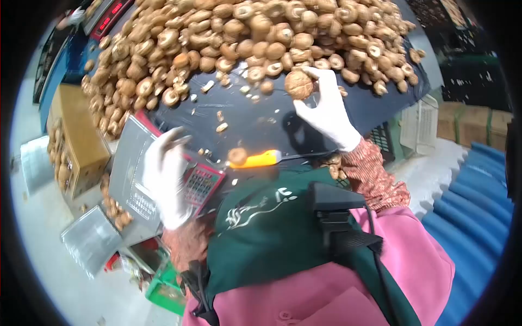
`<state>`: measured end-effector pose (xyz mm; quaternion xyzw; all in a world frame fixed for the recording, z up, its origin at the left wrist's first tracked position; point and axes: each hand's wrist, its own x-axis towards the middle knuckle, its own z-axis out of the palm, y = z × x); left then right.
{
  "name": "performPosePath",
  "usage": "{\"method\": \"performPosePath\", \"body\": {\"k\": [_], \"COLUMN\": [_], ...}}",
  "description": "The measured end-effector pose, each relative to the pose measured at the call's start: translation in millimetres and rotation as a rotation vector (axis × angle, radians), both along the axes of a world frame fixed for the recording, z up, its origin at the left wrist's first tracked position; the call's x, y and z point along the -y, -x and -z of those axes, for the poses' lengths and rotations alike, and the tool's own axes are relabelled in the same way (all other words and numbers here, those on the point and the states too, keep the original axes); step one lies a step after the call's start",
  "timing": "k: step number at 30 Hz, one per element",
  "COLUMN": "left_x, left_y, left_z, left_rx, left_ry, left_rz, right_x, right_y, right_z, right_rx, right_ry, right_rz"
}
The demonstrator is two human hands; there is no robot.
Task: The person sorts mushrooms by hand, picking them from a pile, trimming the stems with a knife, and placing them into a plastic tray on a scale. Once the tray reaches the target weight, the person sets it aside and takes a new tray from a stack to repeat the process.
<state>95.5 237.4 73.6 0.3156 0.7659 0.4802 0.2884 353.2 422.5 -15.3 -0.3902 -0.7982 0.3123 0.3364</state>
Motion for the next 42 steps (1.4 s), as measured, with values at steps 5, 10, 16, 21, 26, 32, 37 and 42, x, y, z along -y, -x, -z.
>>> {"method": "performPosePath", "body": {"k": [5,10,16,21,26,32,37,42], "left_x": [-49,-35,-1,130,298,390,286,192], "left_y": [-64,-57,-15,137,274,374,285,197], "left_z": [51,52,31,40,107,167,70,30], "left_rx": [0.89,0.907,0.571,0.315,0.358,0.673,0.244,-0.217], "left_ry": [-0.218,-0.148,-0.293,-0.564,-0.541,-0.849,-0.58,-0.22], "left_rz": [0.267,0.251,-0.025,-0.528,-1.001,-1.13,-0.877,-0.553], "right_x": [33,55,66,68,69,65,67,82], "right_y": [31,34,28,0,-4,4,0,7], "right_z": [-32,-29,-26,-9,8,10,26,41], "right_rx": [0.026,-0.045,0.02,0.168,0.224,0.271,0.274,0.424], "right_ry": [-0.006,0.114,0.153,0.156,0.2,0.149,0.025,0.225], "right_rz": [-0.246,-0.349,-0.408,-0.297,-0.263,-0.291,-0.314,-0.371]}}
